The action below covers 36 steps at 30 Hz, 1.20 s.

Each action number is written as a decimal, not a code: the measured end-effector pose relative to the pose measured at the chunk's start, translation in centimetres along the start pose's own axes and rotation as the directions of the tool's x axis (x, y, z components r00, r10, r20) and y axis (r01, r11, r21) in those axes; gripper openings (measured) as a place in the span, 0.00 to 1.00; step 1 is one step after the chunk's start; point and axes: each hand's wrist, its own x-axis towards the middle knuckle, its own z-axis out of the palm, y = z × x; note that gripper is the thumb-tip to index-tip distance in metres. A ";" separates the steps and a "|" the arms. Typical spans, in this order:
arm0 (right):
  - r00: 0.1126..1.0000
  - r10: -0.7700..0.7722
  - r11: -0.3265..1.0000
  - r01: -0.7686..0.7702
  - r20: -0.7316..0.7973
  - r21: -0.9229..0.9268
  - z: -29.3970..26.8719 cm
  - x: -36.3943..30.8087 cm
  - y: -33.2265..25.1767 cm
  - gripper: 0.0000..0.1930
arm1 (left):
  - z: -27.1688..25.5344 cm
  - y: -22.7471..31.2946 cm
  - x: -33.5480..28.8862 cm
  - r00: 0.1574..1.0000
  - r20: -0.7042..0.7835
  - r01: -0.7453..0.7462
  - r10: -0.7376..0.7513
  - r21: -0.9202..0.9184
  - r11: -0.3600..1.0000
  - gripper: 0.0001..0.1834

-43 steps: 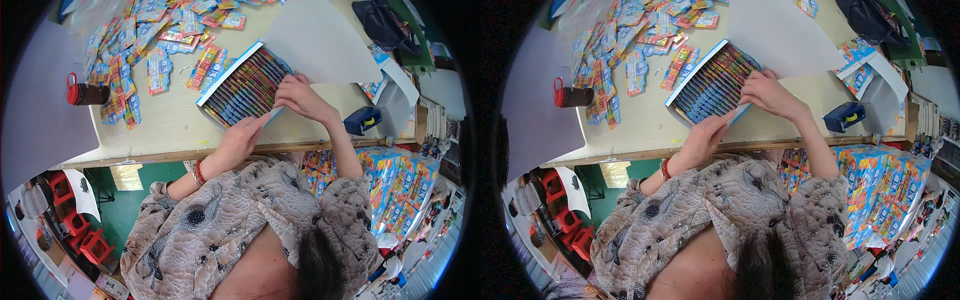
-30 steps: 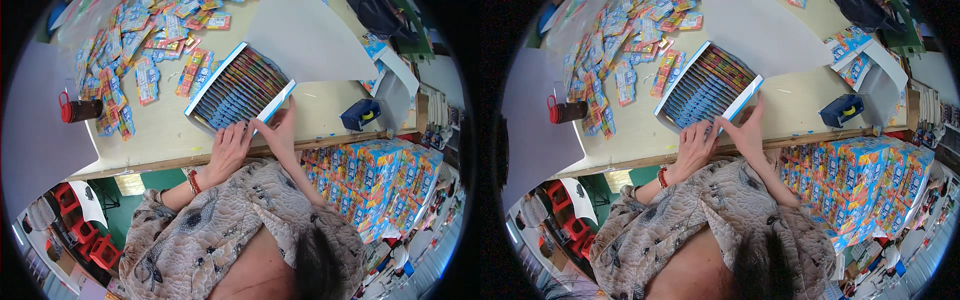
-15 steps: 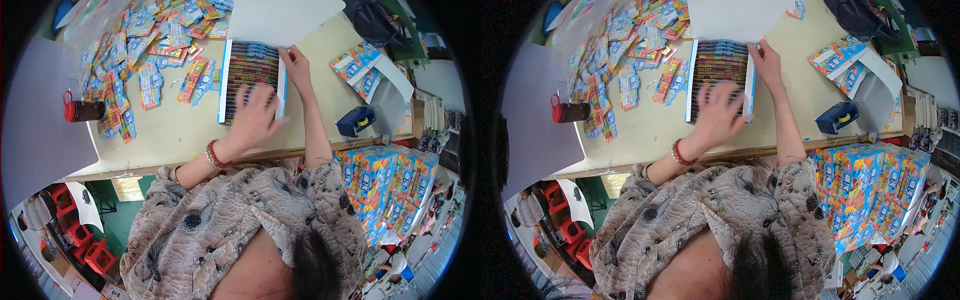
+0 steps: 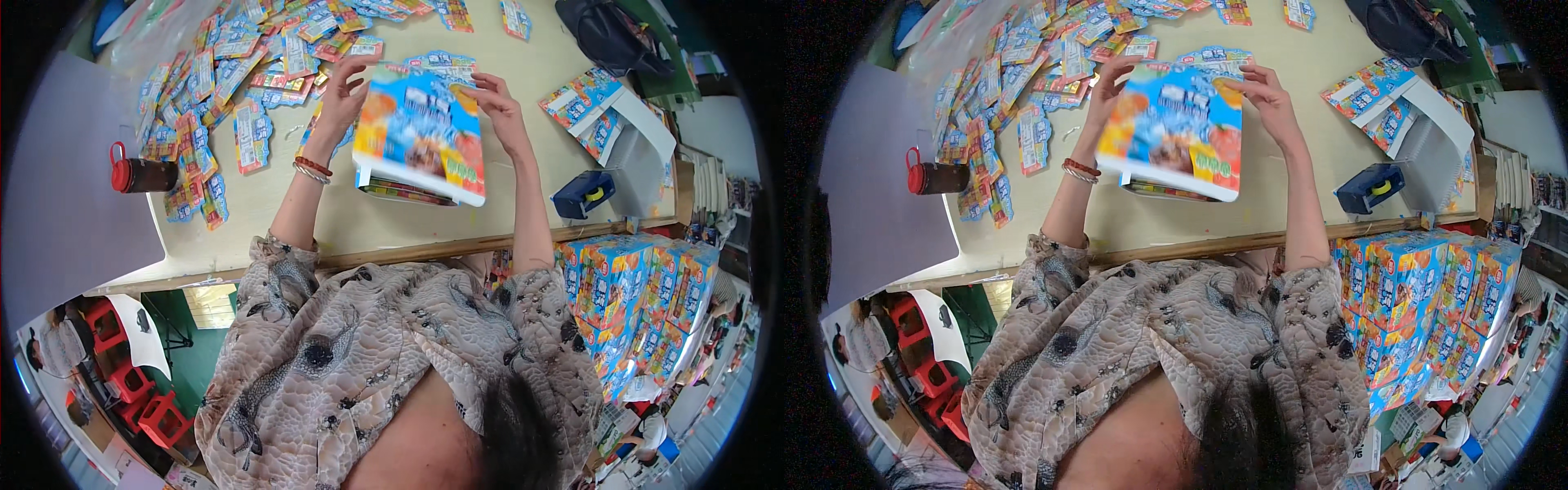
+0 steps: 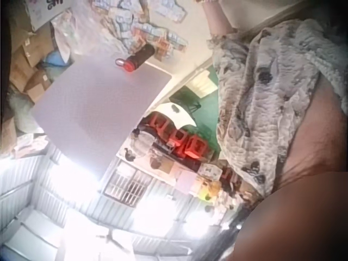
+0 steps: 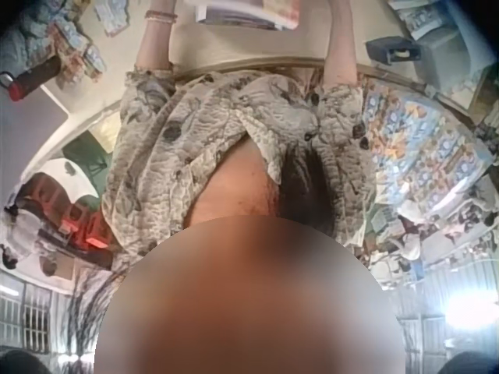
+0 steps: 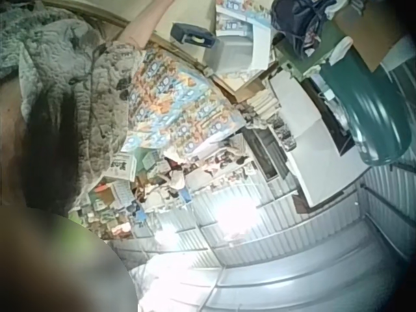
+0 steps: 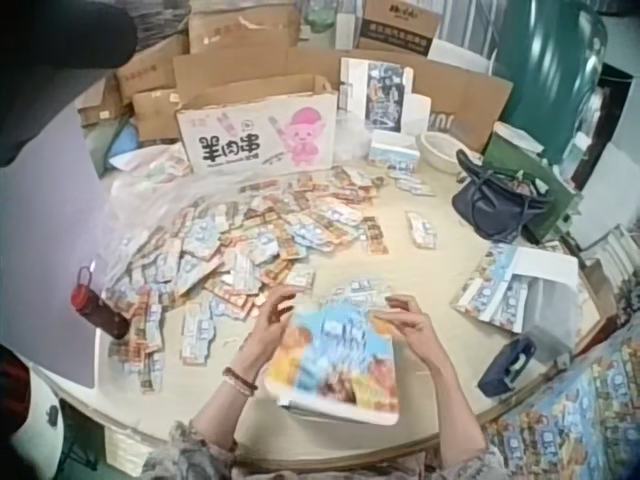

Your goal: Packing individual product pouches into cardboard display boxes on a factory assembly line.

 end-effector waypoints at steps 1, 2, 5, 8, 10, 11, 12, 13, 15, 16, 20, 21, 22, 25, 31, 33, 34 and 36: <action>0.997 -0.083 0.980 0.081 -0.002 -0.184 0.3 -0.7 -0.1 0.19 | 0.3 0.6 0.1 1.000 0.004 0.003 -0.003 -0.006 1.000 0.18; 0.986 -0.164 0.920 0.157 0.012 -0.360 0.6 -1.5 -0.3 0.19 | 0.7 1.2 0.0 0.996 0.071 -0.068 0.056 0.172 0.983 0.17; 0.982 -0.171 0.869 0.109 -0.086 -0.483 2.4 -3.9 -2.3 0.17 | 0.9 2.9 -0.8 0.975 0.192 -0.189 0.108 0.476 0.859 0.19; 0.992 0.019 0.911 -0.069 -0.125 -0.407 3.3 -7.0 -4.6 0.17 | 0.6 4.7 -2.5 0.963 0.233 -0.259 0.134 0.666 0.699 0.23; 0.967 0.229 0.950 -0.248 -0.113 -0.189 4.3 -9.1 -5.7 0.20 | -0.4 6.3 -4.3 0.960 0.228 -0.278 0.161 0.731 0.623 0.27; 0.905 0.422 0.907 -0.421 -0.061 0.032 4.9 -10.2 -6.3 0.23 | -1.3 7.1 -5.4 0.974 0.225 -0.144 -0.007 0.645 0.750 0.25; 0.902 0.428 0.904 -0.426 -0.064 0.037 5.6 -11.2 -7.5 0.23 | -1.6 8.0 -6.4 0.955 0.240 0.015 -0.175 0.549 0.836 0.23; 0.912 0.409 0.907 -0.404 -0.020 0.116 6.6 -12.1 -9.0 0.27 | -1.2 9.4 -7.3 0.952 0.246 0.015 -0.179 0.548 0.836 0.23; 0.919 0.392 0.899 -0.390 0.032 0.197 7.5 -13.0 -9.7 0.31 | -0.1 12.2 -8.7 0.879 0.247 0.365 -0.408 0.201 0.909 0.23; 0.927 0.376 0.883 -0.358 0.002 0.304 7.6 -13.2 -9.7 0.33 | 0.2 13.1 -9.2 0.877 0.246 0.370 -0.412 0.201 0.907 0.23; 0.948 0.290 0.957 -0.285 -0.129 0.059 7.4 -12.9 -9.7 0.35 | 0.4 14.5 -9.5 0.863 0.295 0.363 -0.410 0.201 0.910 0.28; 0.948 0.291 0.957 -0.285 -0.127 0.060 7.4 -12.8 -9.7 0.35 | 0.3 14.6 -9.4 0.855 0.301 0.401 -0.423 0.132 0.906 0.29; 0.971 0.178 0.974 -0.196 -0.158 -0.110 7.7 -12.5 -9.8 0.34 | 0.3 14.6 -9.3 0.854 0.303 0.402 -0.422 0.130 0.906 0.29; 0.985 0.009 0.904 -0.082 -0.174 -0.421 8.6 -12.7 -9.6 0.32 | 0.3 14.7 -9.2 0.917 0.310 0.093 -0.253 0.449 0.889 0.32; 0.980 -0.141 0.704 0.000 -0.140 -0.711 9.3 -14.3 -8.9 0.29 | 0.4 13.4 -10.8 0.934 0.356 -0.256 -0.027 0.721 0.644 0.31; 0.968 -0.202 0.710 0.041 -0.147 -0.703 9.1 -14.6 -7.8 0.29 | 0.2 12.5 -11.3 0.925 0.375 -0.333 0.069 0.708 0.623 0.28; 0.970 -0.208 0.692 0.056 -0.125 -0.720 8.8 -14.8 -7.1 0.28 | 0.2 12.2 -11.5 0.923 0.378 -0.334 0.068 0.705 0.625 0.28; 0.972 -0.211 0.672 0.067 -0.105 -0.737 8.5 -15.0 -6.4 0.27 | 0.0 11.7 -11.8 0.908 0.396 -0.389 0.137 0.673 0.630 0.25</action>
